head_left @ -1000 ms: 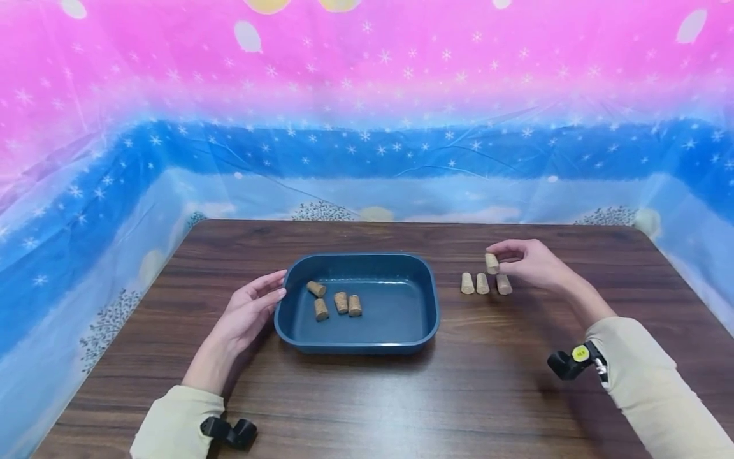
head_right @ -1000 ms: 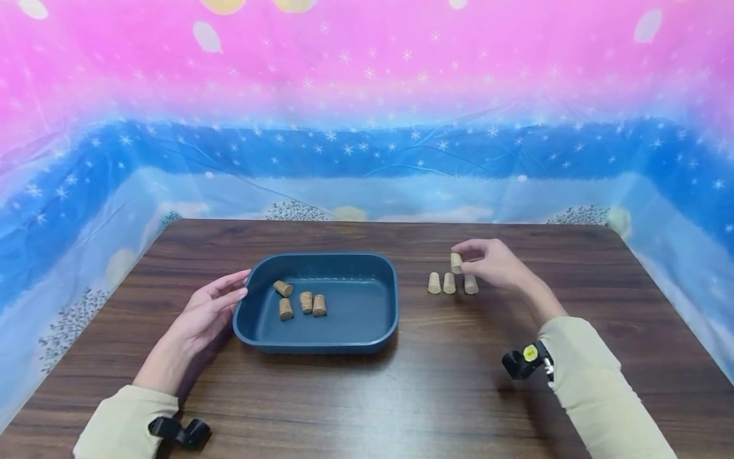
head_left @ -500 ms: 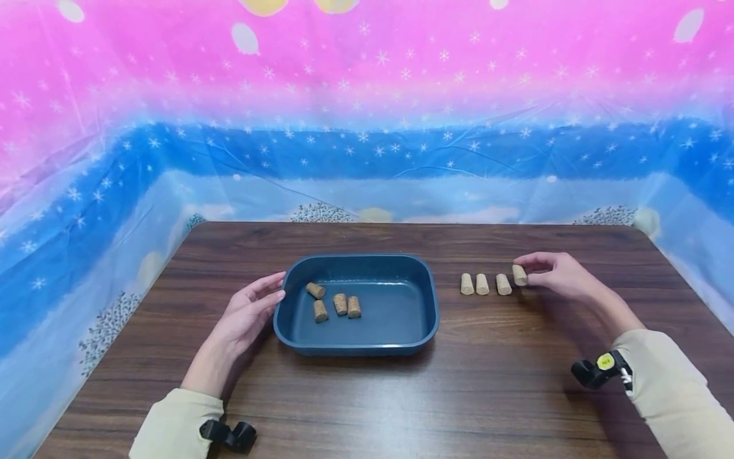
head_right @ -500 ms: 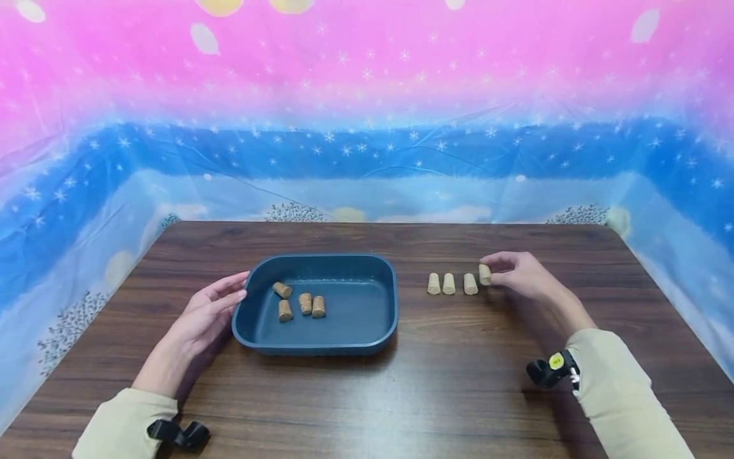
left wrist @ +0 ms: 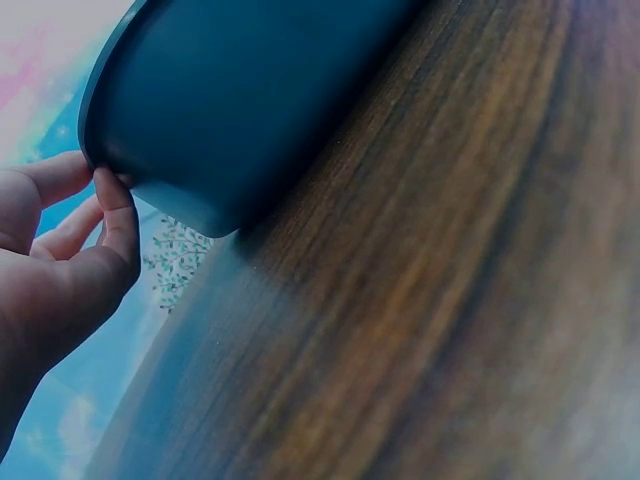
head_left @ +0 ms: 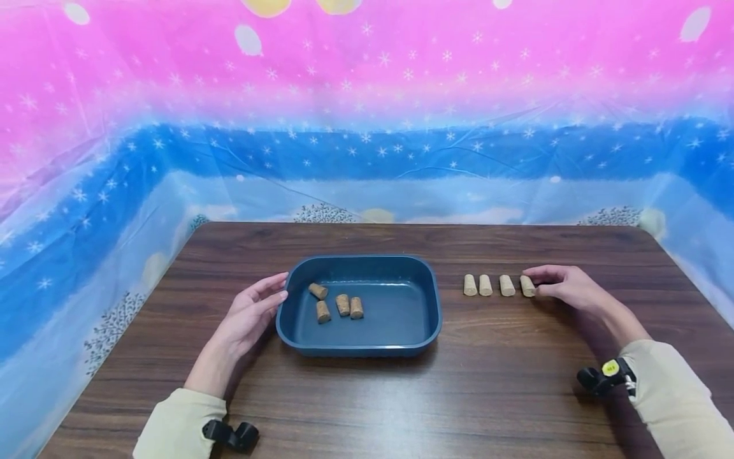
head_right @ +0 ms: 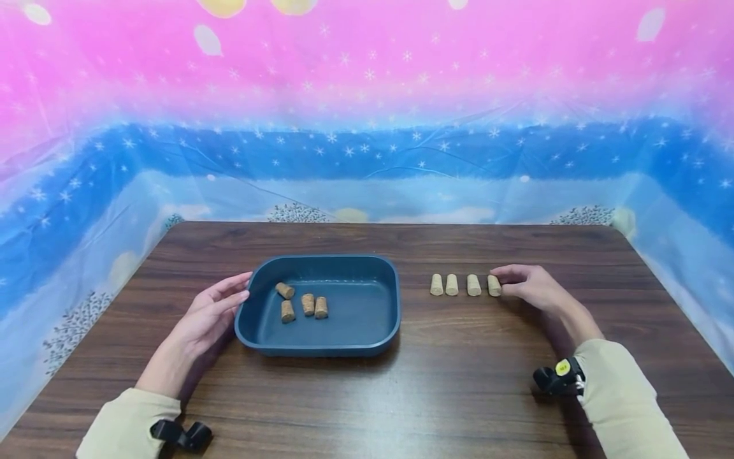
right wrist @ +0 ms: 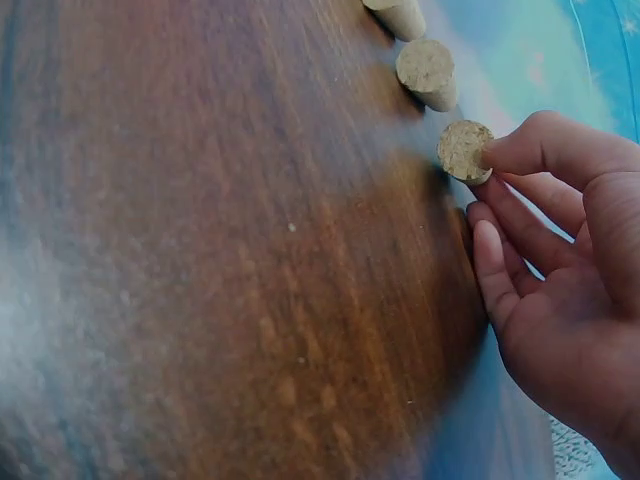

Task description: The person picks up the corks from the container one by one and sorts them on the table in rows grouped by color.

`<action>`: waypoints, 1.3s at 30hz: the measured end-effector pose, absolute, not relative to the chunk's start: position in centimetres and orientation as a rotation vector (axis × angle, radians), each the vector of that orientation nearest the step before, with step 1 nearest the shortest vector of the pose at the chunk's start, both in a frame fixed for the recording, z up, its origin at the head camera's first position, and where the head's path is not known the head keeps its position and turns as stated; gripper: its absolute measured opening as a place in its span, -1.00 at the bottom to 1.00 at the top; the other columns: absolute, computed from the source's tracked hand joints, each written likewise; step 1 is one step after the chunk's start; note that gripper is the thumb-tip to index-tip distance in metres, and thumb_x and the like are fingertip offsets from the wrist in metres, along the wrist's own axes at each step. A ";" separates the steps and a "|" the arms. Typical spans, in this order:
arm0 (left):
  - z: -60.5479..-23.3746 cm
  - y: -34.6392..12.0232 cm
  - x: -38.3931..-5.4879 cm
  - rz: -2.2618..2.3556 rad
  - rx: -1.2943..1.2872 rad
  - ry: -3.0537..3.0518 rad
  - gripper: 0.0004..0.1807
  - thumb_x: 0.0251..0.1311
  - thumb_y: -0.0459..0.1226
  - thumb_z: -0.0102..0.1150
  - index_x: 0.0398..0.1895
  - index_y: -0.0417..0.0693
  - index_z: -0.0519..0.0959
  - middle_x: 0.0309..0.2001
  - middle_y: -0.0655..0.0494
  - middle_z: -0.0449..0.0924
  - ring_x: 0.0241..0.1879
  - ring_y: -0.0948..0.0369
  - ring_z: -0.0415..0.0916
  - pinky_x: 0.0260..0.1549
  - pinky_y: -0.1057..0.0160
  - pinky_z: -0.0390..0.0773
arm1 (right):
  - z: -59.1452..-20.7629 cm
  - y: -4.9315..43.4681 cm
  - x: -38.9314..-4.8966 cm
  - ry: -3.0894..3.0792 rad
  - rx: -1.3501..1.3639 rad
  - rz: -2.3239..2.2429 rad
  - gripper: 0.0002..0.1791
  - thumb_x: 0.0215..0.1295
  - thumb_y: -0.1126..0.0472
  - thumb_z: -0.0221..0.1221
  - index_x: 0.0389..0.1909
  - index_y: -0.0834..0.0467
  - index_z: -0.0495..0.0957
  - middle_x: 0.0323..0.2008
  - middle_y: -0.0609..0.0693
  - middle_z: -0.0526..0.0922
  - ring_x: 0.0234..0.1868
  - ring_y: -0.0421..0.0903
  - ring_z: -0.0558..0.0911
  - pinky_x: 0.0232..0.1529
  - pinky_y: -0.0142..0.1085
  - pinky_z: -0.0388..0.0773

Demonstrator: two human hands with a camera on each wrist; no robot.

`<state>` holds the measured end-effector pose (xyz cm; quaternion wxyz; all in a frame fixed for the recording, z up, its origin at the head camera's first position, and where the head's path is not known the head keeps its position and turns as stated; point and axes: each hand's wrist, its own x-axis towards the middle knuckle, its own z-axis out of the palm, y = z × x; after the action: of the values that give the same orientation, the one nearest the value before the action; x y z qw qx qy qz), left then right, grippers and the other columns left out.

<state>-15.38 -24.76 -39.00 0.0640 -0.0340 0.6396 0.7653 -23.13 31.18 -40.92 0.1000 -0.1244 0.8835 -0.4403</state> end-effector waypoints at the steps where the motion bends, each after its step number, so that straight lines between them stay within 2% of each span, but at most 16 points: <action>1: -39.0 -24.8 -15.4 2.309 -0.102 1.933 -0.49 0.34 -0.44 0.07 0.33 -0.36 0.28 0.02 0.06 0.39 -0.05 0.29 0.48 -0.03 0.40 0.48 | -41.0 31.2 -23.2 2.616 -0.371 -1.300 -0.52 0.24 0.34 0.19 0.16 0.46 0.42 0.06 0.37 0.53 -0.13 -0.37 0.49 -0.26 -0.41 0.46; 10: -39.0 -24.7 -15.4 2.300 -0.092 1.947 -0.45 0.35 -0.44 0.04 0.36 -0.42 0.20 0.05 0.04 0.37 -0.05 0.30 0.48 -0.02 0.40 0.48 | -41.0 31.0 -23.1 2.599 -0.362 -1.334 -0.48 0.21 0.34 0.20 0.17 0.48 0.40 -0.02 0.29 0.58 -0.16 -0.36 0.50 -0.24 -0.45 0.43; 17: -39.1 -24.6 -15.5 2.312 -0.097 1.942 -0.50 0.34 -0.45 0.05 0.33 -0.37 0.28 0.02 0.05 0.38 -0.05 0.30 0.48 -0.04 0.40 0.49 | -40.9 31.1 -23.0 2.612 -0.341 -1.324 -0.49 0.22 0.31 0.22 0.17 0.46 0.42 -0.03 0.22 0.59 -0.16 -0.40 0.50 -0.23 -0.44 0.44; 33: -39.3 -24.8 -15.5 2.316 -0.106 1.929 -0.52 0.33 -0.43 0.08 0.31 -0.32 0.32 0.04 0.01 0.35 -0.04 0.27 0.47 -0.04 0.39 0.49 | -41.0 31.2 -23.1 2.578 -0.336 -1.310 -0.40 0.22 0.22 0.29 0.22 0.42 0.39 0.10 0.33 0.50 -0.10 -0.41 0.46 -0.18 -0.44 0.45; 39: -39.2 -24.8 -15.4 2.318 -0.103 1.927 -0.56 0.33 -0.43 0.08 0.27 -0.27 0.38 0.03 0.02 0.36 -0.05 0.27 0.48 -0.05 0.39 0.49 | -40.8 31.1 -23.1 2.601 -0.320 -1.257 -0.35 0.20 0.13 0.32 0.24 0.35 0.40 0.13 0.31 0.49 0.01 -0.22 0.47 -0.13 -0.43 0.44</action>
<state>-15.45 -24.82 -39.24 0.0625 -0.0339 0.6377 0.7670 -23.11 31.07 -40.79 0.1172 -0.1092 0.8888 -0.4294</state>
